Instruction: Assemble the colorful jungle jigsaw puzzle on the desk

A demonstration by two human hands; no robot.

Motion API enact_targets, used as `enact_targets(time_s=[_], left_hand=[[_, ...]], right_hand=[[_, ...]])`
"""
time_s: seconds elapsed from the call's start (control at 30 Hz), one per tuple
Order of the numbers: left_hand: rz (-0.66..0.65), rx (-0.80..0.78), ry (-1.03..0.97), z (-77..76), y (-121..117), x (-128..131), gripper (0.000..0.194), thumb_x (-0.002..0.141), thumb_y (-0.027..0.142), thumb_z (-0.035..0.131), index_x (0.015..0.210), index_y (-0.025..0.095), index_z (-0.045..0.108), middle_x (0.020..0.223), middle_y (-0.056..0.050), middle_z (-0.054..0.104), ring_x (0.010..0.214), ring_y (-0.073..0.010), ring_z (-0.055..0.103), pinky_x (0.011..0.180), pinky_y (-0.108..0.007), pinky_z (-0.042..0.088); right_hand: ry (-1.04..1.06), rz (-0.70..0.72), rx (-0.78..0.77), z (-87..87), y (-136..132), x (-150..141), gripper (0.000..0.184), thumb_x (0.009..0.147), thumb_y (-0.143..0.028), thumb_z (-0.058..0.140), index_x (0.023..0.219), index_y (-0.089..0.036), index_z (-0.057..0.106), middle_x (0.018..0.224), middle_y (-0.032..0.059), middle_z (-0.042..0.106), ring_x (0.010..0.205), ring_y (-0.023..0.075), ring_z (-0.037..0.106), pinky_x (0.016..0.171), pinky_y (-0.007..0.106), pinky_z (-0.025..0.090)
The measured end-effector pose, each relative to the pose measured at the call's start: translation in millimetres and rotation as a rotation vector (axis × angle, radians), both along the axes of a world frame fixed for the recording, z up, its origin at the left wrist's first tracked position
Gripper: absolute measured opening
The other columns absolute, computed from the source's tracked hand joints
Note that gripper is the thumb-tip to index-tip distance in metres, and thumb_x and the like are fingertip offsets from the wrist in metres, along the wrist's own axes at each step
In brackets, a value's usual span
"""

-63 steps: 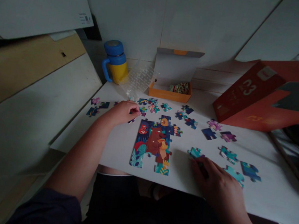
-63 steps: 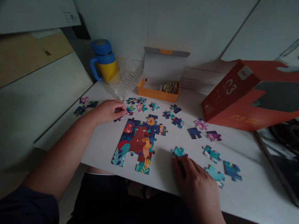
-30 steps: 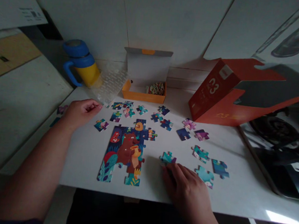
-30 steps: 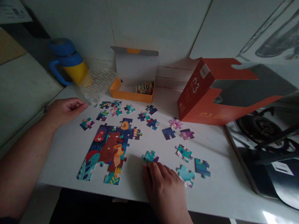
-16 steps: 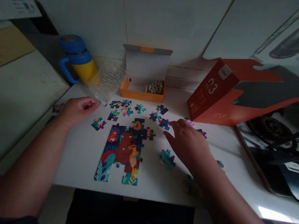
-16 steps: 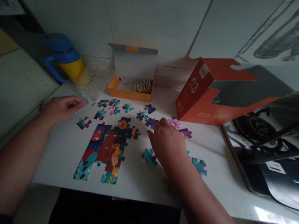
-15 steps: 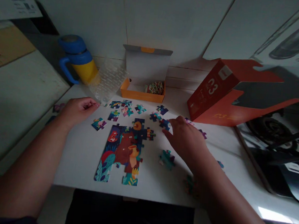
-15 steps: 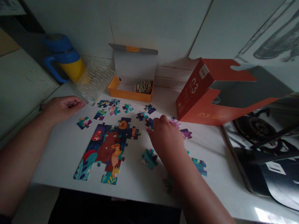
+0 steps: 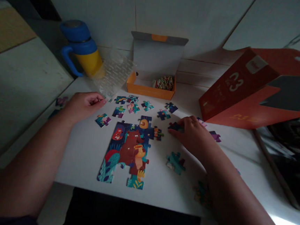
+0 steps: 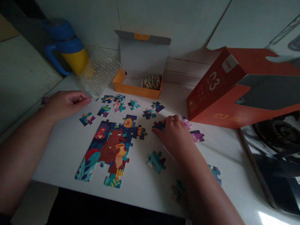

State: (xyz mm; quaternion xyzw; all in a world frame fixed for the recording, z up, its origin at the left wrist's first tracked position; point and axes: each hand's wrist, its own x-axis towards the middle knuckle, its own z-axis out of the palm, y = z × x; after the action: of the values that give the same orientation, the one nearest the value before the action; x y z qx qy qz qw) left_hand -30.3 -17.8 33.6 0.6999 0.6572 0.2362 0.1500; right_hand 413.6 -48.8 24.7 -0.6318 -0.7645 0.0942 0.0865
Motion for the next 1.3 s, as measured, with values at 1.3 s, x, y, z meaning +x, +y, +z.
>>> enact_targets(time_s=[1.3], left_hand=[[-0.079, -0.065, -0.049, -0.2, -2.1, 14.5, 0.034, 0.092, 0.050, 0.066, 0.094, 0.016, 0.073, 0.073, 0.000, 0.067, 0.066, -0.0131, 0.056, 0.060, -0.025, 0.040]], right_hand=[[0.395, 0.405, -0.064, 18.5, -37.1, -38.4, 0.013, 0.100, -0.023, 0.069, 0.107, -0.022, 0.079, 0.106, 0.0075, 0.074, 0.084, 0.0173, 0.069, 0.080, 0.031, 0.055]])
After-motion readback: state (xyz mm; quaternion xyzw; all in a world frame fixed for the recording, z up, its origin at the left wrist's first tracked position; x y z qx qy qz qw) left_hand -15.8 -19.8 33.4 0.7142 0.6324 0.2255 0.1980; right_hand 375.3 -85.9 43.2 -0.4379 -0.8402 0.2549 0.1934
